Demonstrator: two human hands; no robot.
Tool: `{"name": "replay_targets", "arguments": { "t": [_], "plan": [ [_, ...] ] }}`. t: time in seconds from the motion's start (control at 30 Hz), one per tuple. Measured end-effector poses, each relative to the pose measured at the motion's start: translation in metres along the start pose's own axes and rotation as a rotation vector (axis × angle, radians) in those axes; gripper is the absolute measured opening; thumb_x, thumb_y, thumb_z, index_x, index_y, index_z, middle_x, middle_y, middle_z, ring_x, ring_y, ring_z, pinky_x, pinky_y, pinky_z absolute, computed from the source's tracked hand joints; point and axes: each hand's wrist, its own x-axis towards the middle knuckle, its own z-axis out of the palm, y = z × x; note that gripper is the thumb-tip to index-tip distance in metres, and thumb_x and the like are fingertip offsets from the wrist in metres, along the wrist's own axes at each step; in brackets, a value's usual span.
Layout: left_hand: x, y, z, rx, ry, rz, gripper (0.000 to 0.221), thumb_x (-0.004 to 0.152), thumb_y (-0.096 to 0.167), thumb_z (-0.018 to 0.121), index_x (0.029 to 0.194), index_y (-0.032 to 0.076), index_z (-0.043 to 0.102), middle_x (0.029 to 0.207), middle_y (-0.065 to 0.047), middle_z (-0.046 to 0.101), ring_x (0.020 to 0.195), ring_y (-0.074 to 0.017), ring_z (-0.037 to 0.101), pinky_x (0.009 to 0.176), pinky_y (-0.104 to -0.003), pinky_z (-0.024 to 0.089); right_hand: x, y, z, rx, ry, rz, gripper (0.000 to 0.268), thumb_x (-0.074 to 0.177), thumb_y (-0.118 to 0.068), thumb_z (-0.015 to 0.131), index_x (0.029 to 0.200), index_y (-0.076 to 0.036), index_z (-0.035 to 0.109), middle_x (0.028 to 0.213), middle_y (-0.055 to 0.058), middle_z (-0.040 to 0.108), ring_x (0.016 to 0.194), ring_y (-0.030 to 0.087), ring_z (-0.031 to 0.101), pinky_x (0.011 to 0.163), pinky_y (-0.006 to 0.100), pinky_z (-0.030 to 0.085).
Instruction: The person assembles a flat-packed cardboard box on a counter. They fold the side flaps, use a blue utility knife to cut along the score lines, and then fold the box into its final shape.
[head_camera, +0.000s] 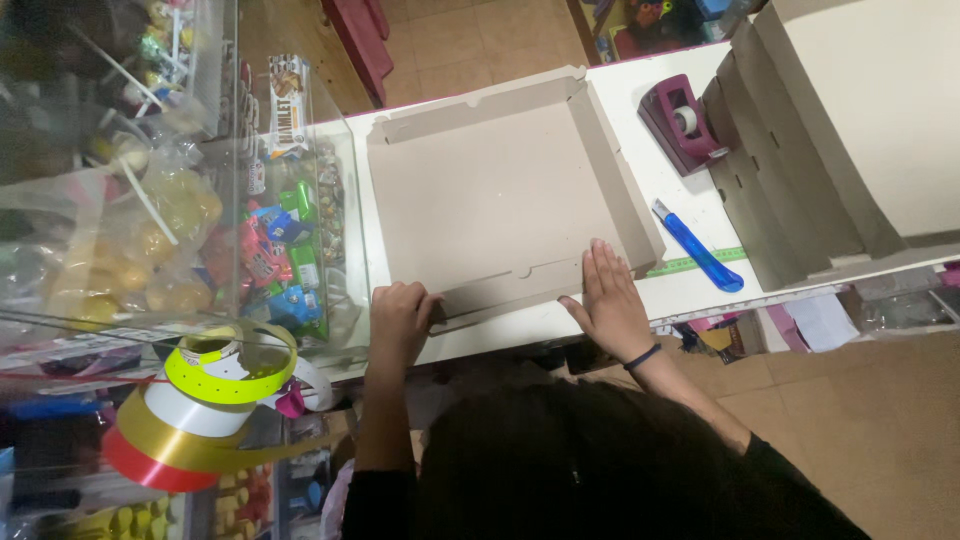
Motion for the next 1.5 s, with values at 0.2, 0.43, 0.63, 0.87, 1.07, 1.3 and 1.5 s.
{"name": "replay_targets", "arguments": {
  "t": [0.2, 0.43, 0.63, 0.87, 1.07, 1.3, 1.5],
  "plan": [
    [0.001, 0.009, -0.006, 0.079, -0.002, 0.0, 0.038, 0.106, 0.039, 0.057, 0.082, 0.01, 0.061, 0.066, -0.008, 0.054, 0.072, -0.0287, 0.059, 0.085, -0.042, 0.047, -0.001, 0.002, 0.003, -0.026, 0.029, -0.019, 0.086, 0.104, -0.061, 0.042, 0.157, 0.007, 0.033, 0.167, 0.028, 0.025, 0.158, 0.038, 0.019, 0.129, 0.047, 0.01],
    [-0.016, -0.001, 0.073, 0.27, 0.389, 0.157, 0.034, 0.096, 0.024, 0.071, 0.125, 0.009, 0.061, 0.124, -0.012, 0.06, 0.118, -0.0318, 0.06, 0.102, -0.044, 0.048, 0.0, -0.006, 0.016, -0.004, 0.094, -0.058, 0.087, 0.102, -0.059, 0.047, 0.156, 0.007, 0.033, 0.164, 0.032, 0.027, 0.154, 0.044, 0.023, 0.127, 0.055, 0.015],
    [-0.023, 0.067, 0.121, 0.123, 0.342, 0.404, 0.068, 0.096, 0.037, 0.066, 0.146, -0.005, 0.049, 0.153, -0.028, 0.049, 0.139, -0.049, 0.047, 0.11, -0.056, 0.043, 0.007, -0.039, 0.04, 0.042, 0.039, -0.312, 0.081, 0.101, -0.049, 0.054, 0.159, 0.001, 0.028, 0.165, 0.027, 0.027, 0.152, 0.043, 0.025, 0.122, 0.059, 0.02],
    [-0.036, 0.028, 0.125, 0.171, 0.144, 0.239, 0.095, 0.094, 0.059, 0.067, 0.156, -0.005, 0.033, 0.166, -0.024, 0.031, 0.154, -0.0414, 0.03, 0.121, -0.051, 0.031, 0.002, -0.008, 0.027, -0.085, 0.054, -0.272, 0.09, 0.102, -0.064, 0.04, 0.159, 0.002, 0.021, 0.167, 0.024, 0.02, 0.156, 0.035, 0.018, 0.126, 0.045, 0.017],
    [-0.048, -0.003, 0.102, 0.254, -0.04, 0.01, 0.103, 0.099, 0.076, 0.037, 0.162, -0.002, 0.016, 0.172, -0.022, 0.013, 0.158, -0.0367, 0.014, 0.126, -0.047, 0.016, -0.007, 0.023, 0.021, -0.09, 0.253, -0.128, 0.1, 0.094, -0.066, 0.05, 0.156, 0.008, 0.026, 0.166, 0.028, 0.025, 0.156, 0.04, 0.023, 0.121, 0.049, 0.031],
    [-0.046, 0.006, 0.096, 0.207, 0.219, -0.163, 0.114, 0.091, 0.079, 0.041, 0.16, -0.01, 0.018, 0.168, -0.032, 0.018, 0.156, -0.0459, 0.02, 0.125, -0.053, 0.021, -0.01, 0.013, 0.005, -0.009, 0.199, -0.108, 0.093, 0.099, -0.06, 0.044, 0.161, 0.004, 0.015, 0.17, 0.023, 0.015, 0.159, 0.036, 0.012, 0.126, 0.046, 0.02],
    [-0.037, 0.045, 0.065, -0.091, 0.312, -0.268, 0.09, 0.097, 0.052, 0.059, 0.16, -0.003, 0.024, 0.168, -0.023, 0.029, 0.157, -0.0419, 0.022, 0.126, -0.062, 0.01, -0.012, 0.008, 0.001, -0.015, 0.339, -0.18, 0.077, 0.102, -0.049, 0.046, 0.159, -0.001, 0.028, 0.166, 0.026, 0.026, 0.155, 0.044, 0.025, 0.12, 0.052, 0.035]
  ]
}}
